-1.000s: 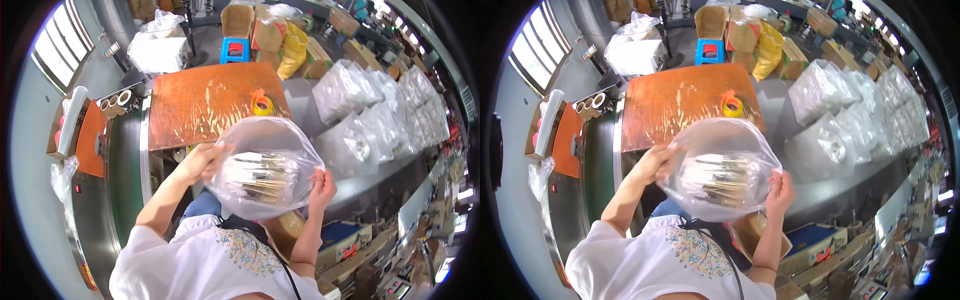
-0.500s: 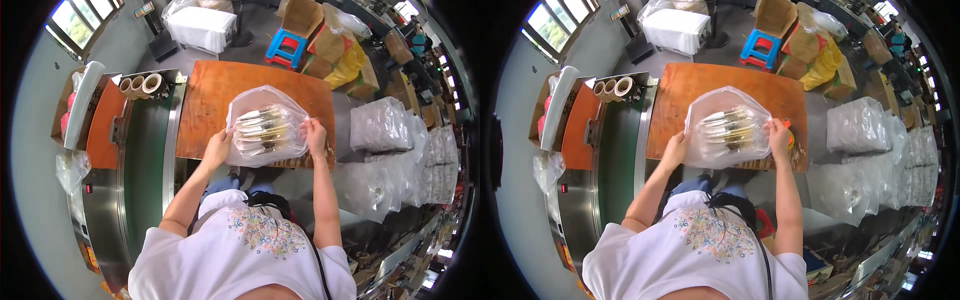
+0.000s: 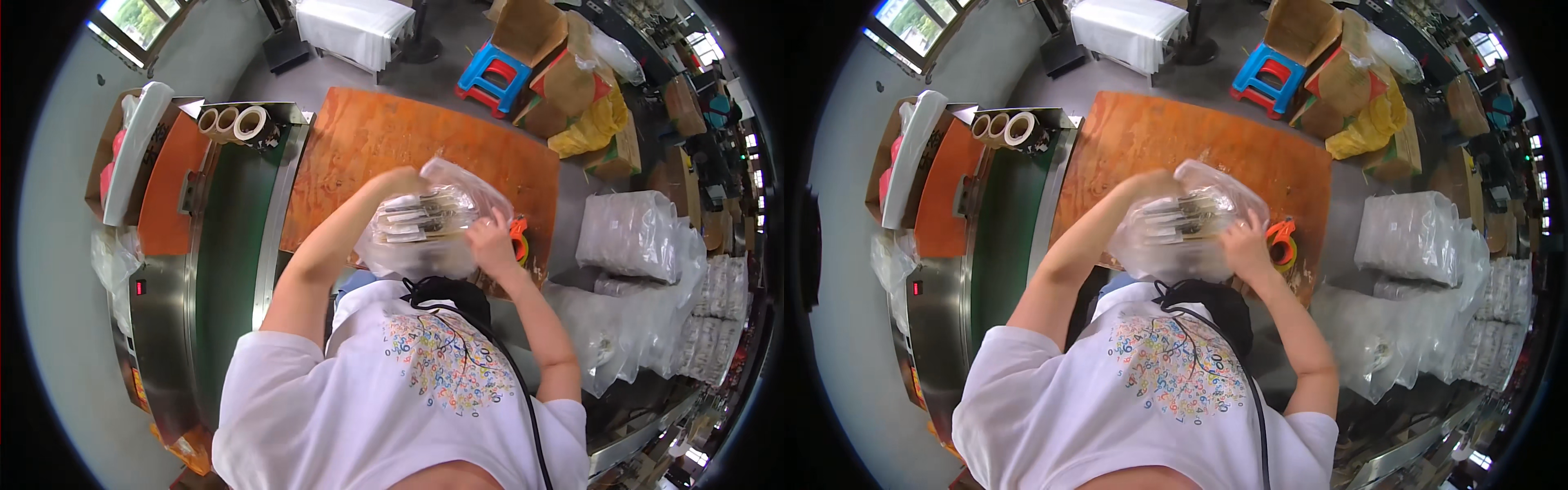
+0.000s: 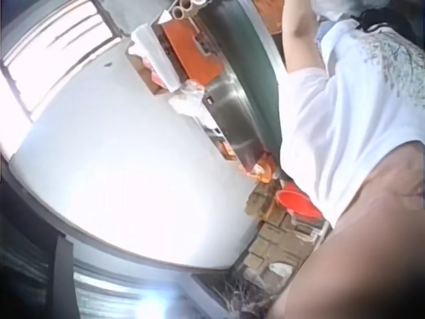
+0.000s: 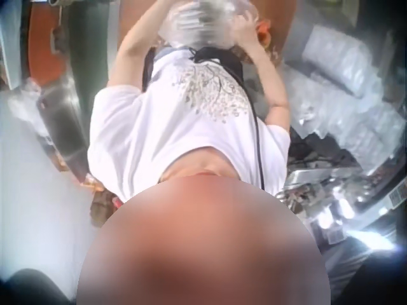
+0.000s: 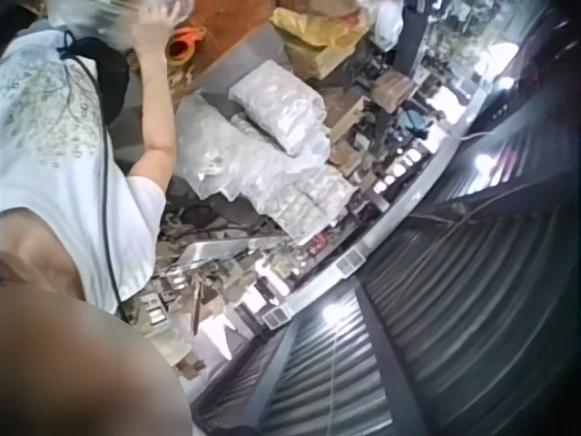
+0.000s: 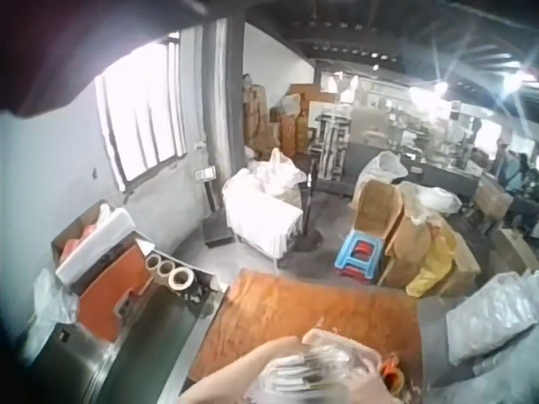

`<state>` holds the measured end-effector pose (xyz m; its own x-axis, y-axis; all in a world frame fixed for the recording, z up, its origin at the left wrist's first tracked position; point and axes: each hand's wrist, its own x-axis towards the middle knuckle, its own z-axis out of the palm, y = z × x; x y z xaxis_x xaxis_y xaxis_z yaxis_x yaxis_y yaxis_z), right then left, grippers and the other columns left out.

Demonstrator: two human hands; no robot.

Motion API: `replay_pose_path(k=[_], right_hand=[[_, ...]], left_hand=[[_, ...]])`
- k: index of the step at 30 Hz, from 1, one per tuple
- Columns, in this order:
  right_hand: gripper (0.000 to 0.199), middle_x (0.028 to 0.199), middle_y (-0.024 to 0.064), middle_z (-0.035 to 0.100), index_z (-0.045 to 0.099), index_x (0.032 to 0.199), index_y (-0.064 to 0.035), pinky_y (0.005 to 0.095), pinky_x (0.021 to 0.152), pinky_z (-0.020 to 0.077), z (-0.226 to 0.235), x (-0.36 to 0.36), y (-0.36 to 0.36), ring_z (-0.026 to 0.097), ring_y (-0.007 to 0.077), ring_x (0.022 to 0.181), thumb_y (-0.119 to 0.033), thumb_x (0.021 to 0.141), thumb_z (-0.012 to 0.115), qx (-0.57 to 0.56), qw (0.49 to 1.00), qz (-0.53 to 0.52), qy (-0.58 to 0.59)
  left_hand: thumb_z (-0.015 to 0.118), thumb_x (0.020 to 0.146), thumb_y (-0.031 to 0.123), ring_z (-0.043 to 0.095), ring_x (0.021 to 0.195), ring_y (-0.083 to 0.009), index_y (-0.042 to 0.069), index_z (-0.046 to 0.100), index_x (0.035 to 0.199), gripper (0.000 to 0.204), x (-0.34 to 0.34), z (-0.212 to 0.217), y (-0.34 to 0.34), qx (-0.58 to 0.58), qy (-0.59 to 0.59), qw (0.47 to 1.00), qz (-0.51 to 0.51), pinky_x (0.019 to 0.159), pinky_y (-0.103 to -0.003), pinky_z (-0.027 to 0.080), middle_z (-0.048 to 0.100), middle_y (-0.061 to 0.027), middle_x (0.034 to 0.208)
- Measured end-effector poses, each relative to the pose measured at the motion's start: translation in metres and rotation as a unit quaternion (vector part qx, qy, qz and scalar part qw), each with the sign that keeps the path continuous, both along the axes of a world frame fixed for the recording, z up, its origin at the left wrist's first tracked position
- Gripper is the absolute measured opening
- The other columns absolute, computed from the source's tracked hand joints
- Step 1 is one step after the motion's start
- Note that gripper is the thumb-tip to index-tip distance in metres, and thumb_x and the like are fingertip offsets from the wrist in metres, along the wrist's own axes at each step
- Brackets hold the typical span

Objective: The worker is sorting wooden chopsticks from a conveyor, bundling them, and feeding them into a packaging machine while also managing large storage bags.

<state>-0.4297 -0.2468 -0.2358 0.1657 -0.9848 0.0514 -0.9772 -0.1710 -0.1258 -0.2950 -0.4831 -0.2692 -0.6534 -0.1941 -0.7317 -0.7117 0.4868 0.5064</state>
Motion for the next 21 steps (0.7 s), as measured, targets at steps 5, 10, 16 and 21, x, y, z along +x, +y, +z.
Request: replay_pose_path(k=[5, 10, 16, 21], right_hand=[[0.007, 0.074, 0.0079, 0.062, 0.059, 0.073, -0.0074, 0.0490, 0.096, 0.0318, 0.004, -0.023, -0.056, 0.059, 0.0223, 0.078, -0.014, 0.074, 0.060, -0.056, 0.995, -0.065, -0.042], [0.010, 0.077, 0.0062, 0.064, 0.063, 0.081, -0.0079, 0.0426, 0.096, 0.0350, 0.001, -0.042, -0.125, 0.060, 0.0225, 0.081, -0.013, 0.073, 0.064, -0.124, 0.992, 0.011, -0.034], [0.028, 0.086, 0.0102, 0.064, 0.061, 0.092, -0.0009, 0.0323, 0.073, 0.0465, 0.024, -0.137, -0.073, 0.061, 0.0218, 0.080, -0.019, 0.074, 0.072, -0.272, 0.890, -0.271, -0.245], [0.072, 0.102, 0.0212, 0.062, 0.064, 0.098, -0.0014, 0.0450, 0.089, 0.0396, -0.157, -0.129, 0.065, 0.057, 0.0321, 0.103, -0.067, 0.068, 0.058, 0.307, 0.855, -0.411, -0.075]], left_hand=[[0.034, 0.089, 0.053, 0.039, 0.123, -0.0302, 0.001, 0.038, 0.129, 0.066, 0.036, -0.013, 0.120, -0.110, 0.154, 0.982, 0.010, 0.100, -0.036, 0.033, 0.041, -0.0196, 0.132], [0.052, 0.084, 0.038, 0.045, 0.117, -0.0322, 0.006, 0.052, 0.118, 0.047, 0.044, -0.071, 0.144, -0.485, 0.215, 0.847, 0.031, 0.094, -0.042, 0.037, 0.048, -0.0228, 0.122], [0.048, 0.075, 0.006, 0.060, 0.075, -0.0354, 0.001, 0.058, 0.088, 0.017, 0.035, -0.018, 0.085, -0.359, 0.184, 0.878, 0.258, 0.064, -0.045, 0.048, 0.060, -0.0200, 0.075], [0.053, 0.069, 0.004, 0.057, 0.083, -0.0331, 0.000, 0.059, 0.083, 0.016, 0.002, -0.006, 0.094, -0.451, 0.241, 0.826, 0.237, 0.071, -0.044, 0.046, 0.059, -0.0169, 0.084]])
